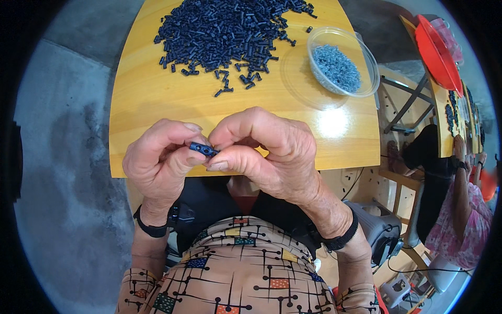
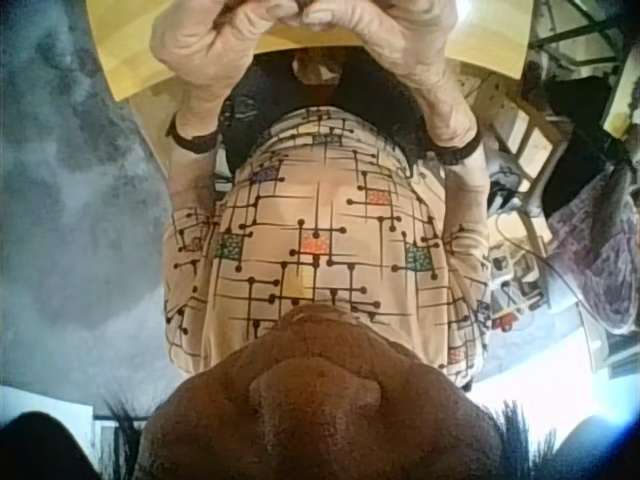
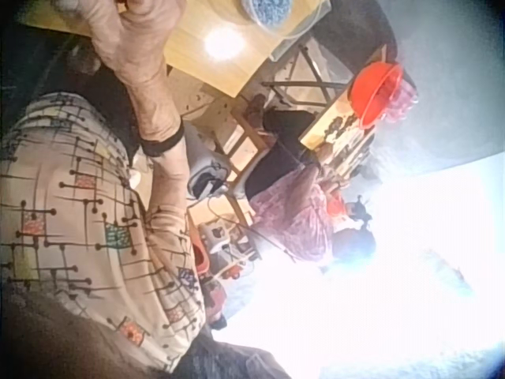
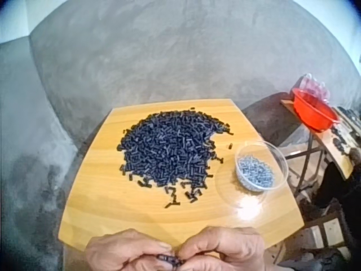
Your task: Manually assembling small black plastic tubes with blue caps in a manufacturing environment.
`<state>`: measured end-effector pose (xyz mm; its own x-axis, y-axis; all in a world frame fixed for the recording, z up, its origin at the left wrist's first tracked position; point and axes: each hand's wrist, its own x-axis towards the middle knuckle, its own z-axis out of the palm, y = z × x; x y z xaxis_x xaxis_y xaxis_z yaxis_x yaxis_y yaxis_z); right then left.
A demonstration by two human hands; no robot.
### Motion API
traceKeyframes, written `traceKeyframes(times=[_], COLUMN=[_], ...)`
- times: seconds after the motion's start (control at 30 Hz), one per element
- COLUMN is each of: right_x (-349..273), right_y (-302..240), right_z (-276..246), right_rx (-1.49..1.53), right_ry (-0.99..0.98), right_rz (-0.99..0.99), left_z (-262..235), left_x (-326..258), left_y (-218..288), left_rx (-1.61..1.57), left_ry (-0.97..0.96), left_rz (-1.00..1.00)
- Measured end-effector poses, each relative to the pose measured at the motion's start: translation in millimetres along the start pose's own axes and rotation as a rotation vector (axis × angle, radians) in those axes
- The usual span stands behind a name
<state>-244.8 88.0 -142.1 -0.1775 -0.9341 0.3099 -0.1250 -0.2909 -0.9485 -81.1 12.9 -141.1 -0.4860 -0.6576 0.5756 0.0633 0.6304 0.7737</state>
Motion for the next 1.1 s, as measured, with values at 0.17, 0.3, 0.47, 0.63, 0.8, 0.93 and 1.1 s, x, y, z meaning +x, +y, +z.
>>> traceKeyframes(times=[0.17,0.3,0.47,0.63,0.8,0.93,1.1], right_x=[7,9,7,4,0,-3,-13], right_y=[3,3,3,1,2,9,18], right_z=[-2,-2,-1,2,6,6,13], right_rx=[-0.053,-0.073,-0.038,-0.009,-0.019,0.083,0.585], right_ry=[-0.111,-0.141,-0.126,-0.03,0.054,0.027,-0.039], right_rz=[-0.169,-0.264,-0.277,-0.272,-0.256,-0.179,0.182], left_z=[-2,2,6,12,15,6,-1], left_x=[-4,-12,-14,-17,-17,-12,-8], left_y=[1,2,7,10,5,6,12], left_rx=[-0.025,-0.353,-0.479,-0.669,-0.627,-0.29,-0.016], left_ry=[-0.006,-0.033,0.001,0.113,0.131,0.056,-0.055], left_rz=[0.008,-0.201,-0.261,-0.394,-0.29,-0.18,-0.074])
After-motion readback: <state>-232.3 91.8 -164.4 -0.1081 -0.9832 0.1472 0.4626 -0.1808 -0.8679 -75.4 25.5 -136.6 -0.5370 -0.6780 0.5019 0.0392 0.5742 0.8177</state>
